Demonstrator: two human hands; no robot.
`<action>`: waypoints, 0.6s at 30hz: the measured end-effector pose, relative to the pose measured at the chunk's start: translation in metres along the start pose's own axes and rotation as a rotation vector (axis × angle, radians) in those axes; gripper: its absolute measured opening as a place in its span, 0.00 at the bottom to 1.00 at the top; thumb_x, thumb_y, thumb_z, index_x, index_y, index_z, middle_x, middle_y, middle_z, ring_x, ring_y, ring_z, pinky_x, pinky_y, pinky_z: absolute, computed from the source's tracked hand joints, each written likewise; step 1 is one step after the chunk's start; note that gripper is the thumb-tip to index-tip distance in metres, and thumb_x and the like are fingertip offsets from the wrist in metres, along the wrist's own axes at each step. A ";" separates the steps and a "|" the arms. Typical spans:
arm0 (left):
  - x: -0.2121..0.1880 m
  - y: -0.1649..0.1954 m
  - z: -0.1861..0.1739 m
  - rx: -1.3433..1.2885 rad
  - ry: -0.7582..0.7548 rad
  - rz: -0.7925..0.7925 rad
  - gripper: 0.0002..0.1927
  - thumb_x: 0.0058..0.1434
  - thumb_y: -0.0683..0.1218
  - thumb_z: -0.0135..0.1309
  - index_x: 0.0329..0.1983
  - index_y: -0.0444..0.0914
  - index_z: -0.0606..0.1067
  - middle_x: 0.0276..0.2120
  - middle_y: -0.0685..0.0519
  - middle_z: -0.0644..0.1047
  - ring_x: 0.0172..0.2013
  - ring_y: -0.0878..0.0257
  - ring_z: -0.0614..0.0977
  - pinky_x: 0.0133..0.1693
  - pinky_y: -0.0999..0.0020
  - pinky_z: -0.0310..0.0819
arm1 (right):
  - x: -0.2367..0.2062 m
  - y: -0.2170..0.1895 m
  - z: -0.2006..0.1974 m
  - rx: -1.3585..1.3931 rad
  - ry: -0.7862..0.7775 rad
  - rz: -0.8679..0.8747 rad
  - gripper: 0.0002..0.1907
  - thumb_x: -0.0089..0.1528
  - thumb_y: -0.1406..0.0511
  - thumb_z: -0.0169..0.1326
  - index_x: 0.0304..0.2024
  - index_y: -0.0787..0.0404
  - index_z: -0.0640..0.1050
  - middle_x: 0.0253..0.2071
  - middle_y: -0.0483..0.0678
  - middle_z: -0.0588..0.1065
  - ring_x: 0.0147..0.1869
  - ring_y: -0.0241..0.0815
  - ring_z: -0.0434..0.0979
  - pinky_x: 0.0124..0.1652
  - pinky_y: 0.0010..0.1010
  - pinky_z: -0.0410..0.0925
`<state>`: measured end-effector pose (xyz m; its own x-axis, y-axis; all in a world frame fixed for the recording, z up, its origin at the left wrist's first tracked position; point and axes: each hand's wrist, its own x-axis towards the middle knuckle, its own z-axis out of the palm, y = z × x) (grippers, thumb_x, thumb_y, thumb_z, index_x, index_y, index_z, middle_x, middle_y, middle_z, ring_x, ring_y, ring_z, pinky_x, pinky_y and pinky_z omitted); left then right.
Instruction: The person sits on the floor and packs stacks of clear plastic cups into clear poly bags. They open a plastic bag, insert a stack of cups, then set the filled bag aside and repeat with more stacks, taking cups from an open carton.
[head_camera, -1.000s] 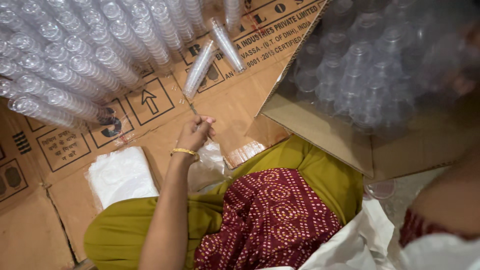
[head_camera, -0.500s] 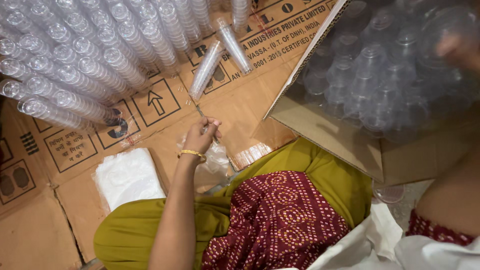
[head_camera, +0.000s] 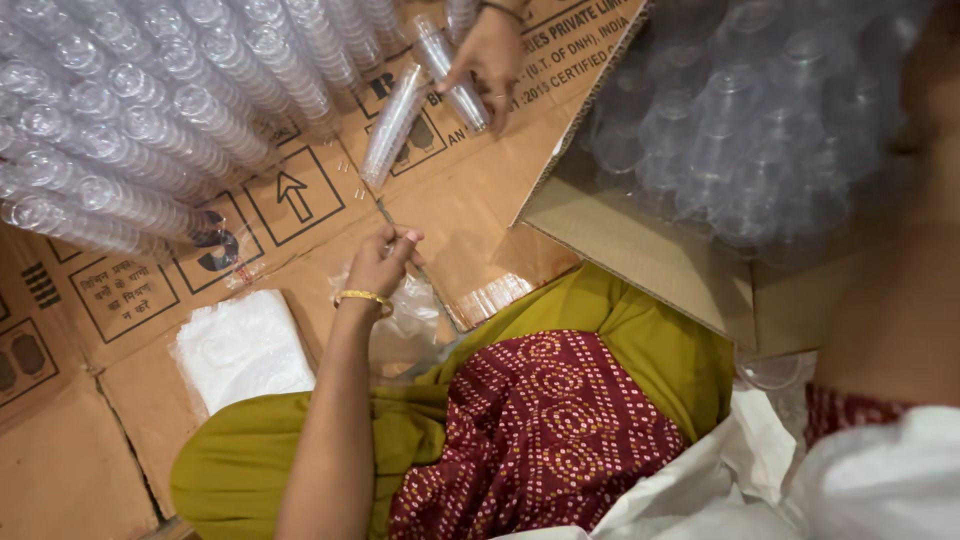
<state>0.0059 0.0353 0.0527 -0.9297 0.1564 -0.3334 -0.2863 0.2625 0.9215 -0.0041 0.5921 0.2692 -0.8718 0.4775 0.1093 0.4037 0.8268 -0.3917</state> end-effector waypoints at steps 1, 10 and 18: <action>0.001 0.000 0.001 -0.030 -0.011 0.005 0.11 0.69 0.50 0.52 0.45 0.38 0.77 0.26 0.55 0.80 0.23 0.72 0.71 0.27 0.75 0.64 | 0.004 0.000 0.000 0.001 -0.001 -0.001 0.26 0.68 0.66 0.55 0.64 0.74 0.66 0.57 0.63 0.70 0.61 0.59 0.71 0.56 0.47 0.65; -0.003 0.006 0.011 0.054 -0.038 0.020 0.14 0.67 0.48 0.55 0.50 0.35 0.75 0.29 0.54 0.81 0.27 0.73 0.77 0.30 0.76 0.69 | 0.013 0.004 0.006 -0.019 0.001 -0.027 0.25 0.68 0.69 0.54 0.64 0.77 0.66 0.60 0.66 0.69 0.64 0.63 0.70 0.61 0.49 0.64; 0.001 -0.014 0.004 -0.005 -0.026 -0.033 0.16 0.71 0.51 0.49 0.53 0.36 0.77 0.32 0.54 0.82 0.29 0.66 0.77 0.31 0.69 0.70 | -0.099 -0.034 0.018 0.062 0.572 -0.626 0.25 0.68 0.72 0.54 0.64 0.80 0.65 0.62 0.68 0.68 0.67 0.66 0.69 0.65 0.51 0.63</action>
<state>0.0098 0.0362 0.0389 -0.9133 0.1721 -0.3691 -0.3185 0.2630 0.9107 0.0633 0.5117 0.2555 -0.6483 0.0277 0.7609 -0.1368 0.9788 -0.1522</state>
